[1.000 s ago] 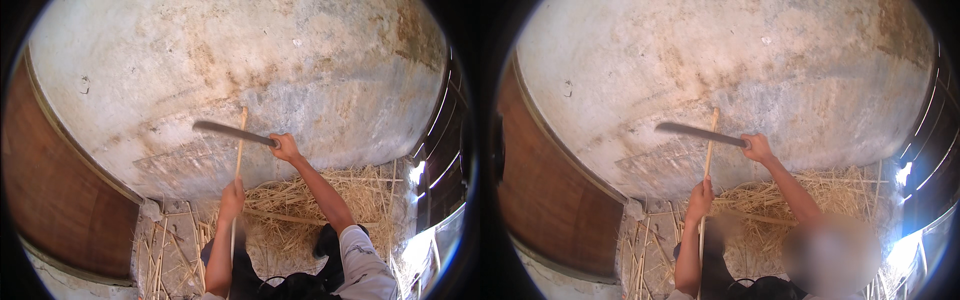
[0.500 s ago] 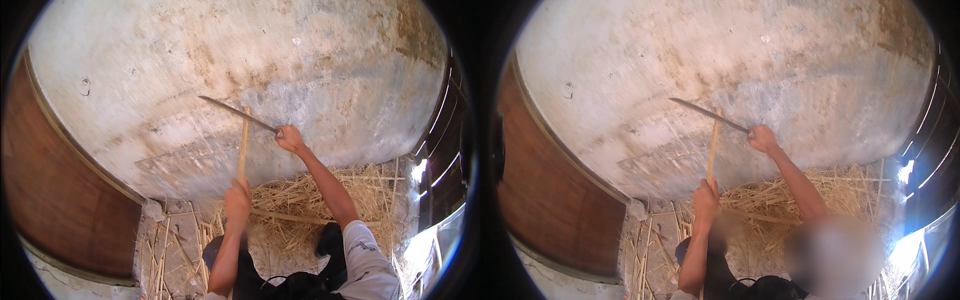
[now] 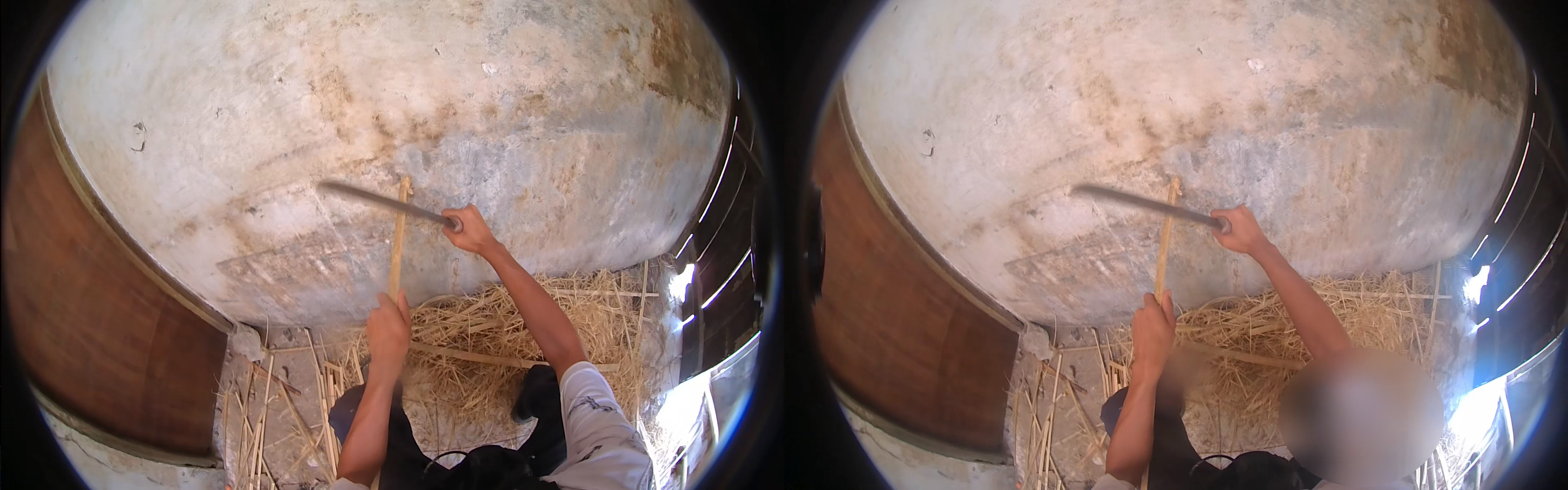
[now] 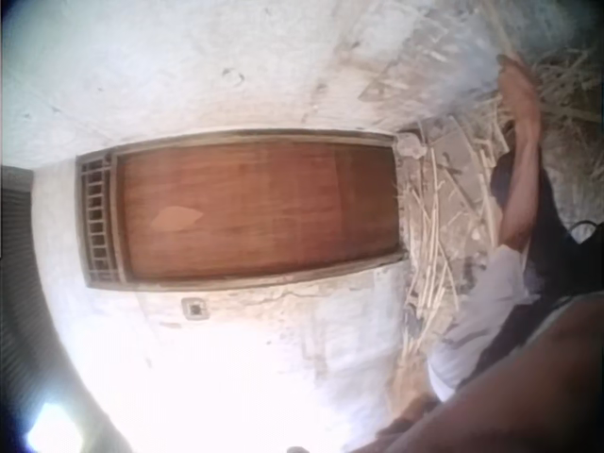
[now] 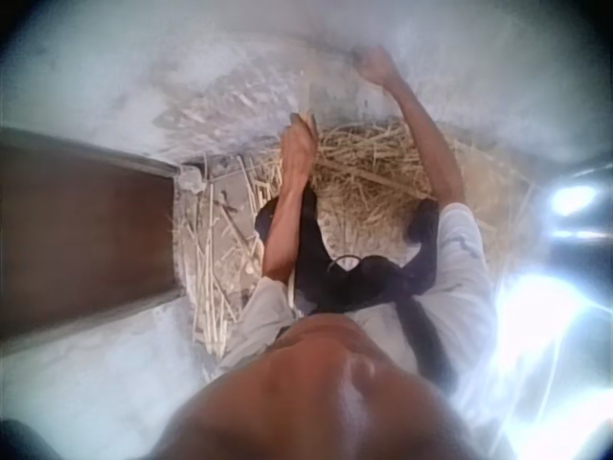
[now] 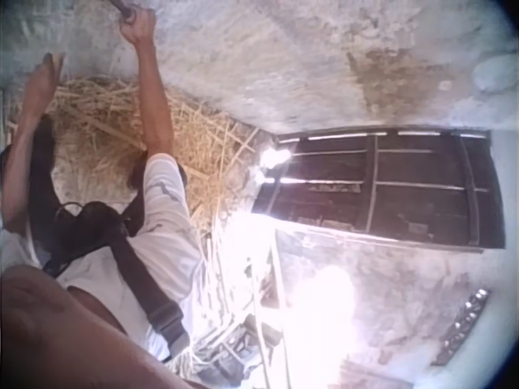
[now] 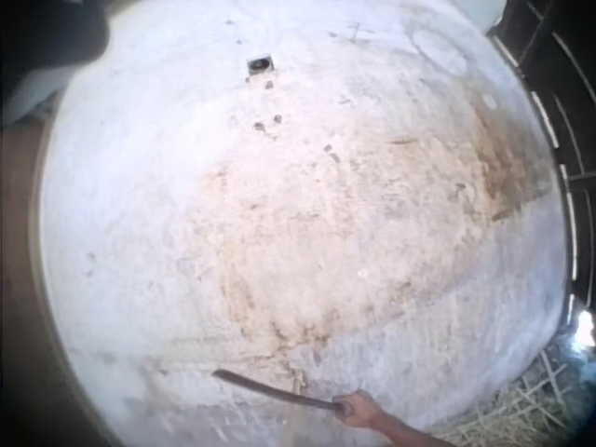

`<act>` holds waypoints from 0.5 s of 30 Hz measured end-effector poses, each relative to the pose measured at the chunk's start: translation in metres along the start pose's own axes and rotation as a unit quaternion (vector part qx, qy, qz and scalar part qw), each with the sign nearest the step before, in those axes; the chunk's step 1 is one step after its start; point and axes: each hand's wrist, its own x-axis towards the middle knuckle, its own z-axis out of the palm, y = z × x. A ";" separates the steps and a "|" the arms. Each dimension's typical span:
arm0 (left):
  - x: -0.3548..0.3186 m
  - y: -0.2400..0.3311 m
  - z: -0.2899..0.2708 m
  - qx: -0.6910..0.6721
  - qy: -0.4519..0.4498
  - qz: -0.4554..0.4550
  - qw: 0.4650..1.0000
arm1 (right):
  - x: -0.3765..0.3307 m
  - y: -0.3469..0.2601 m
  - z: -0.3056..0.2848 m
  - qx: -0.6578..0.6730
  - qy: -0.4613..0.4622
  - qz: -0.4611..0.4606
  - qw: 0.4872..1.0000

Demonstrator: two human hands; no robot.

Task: The person holds a wood strip and uses a large knife to shave down its edges and surfaces.

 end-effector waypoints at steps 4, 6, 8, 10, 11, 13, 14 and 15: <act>0.003 0.003 0.005 -0.005 0.002 0.012 1.000 | 0.005 0.022 0.008 -0.017 0.046 0.038 0.998; 0.002 -0.011 0.002 0.003 0.001 0.002 1.000 | 0.003 -0.003 0.010 -0.027 0.024 0.010 0.999; 0.000 -0.015 -0.001 0.011 0.006 -0.005 1.000 | -0.004 -0.023 0.002 -0.012 -0.032 -0.007 0.999; 0.004 0.002 0.006 -0.008 0.007 0.012 1.000 | 0.006 0.008 0.002 -0.007 0.052 -0.006 0.999; 0.005 0.001 0.005 -0.015 0.007 0.014 1.000 | 0.008 0.007 0.007 0.005 0.085 -0.005 0.996; 0.000 -0.003 0.007 -0.012 0.002 0.015 1.000 | 0.001 0.011 0.004 -0.034 0.015 0.063 0.997; -0.001 -0.008 0.005 0.004 0.006 0.016 1.000 | 0.005 0.000 0.001 -0.049 -0.017 0.088 0.995; 0.000 -0.009 0.003 0.013 0.010 0.015 1.000 | 0.005 -0.008 -0.001 -0.040 -0.016 0.068 0.997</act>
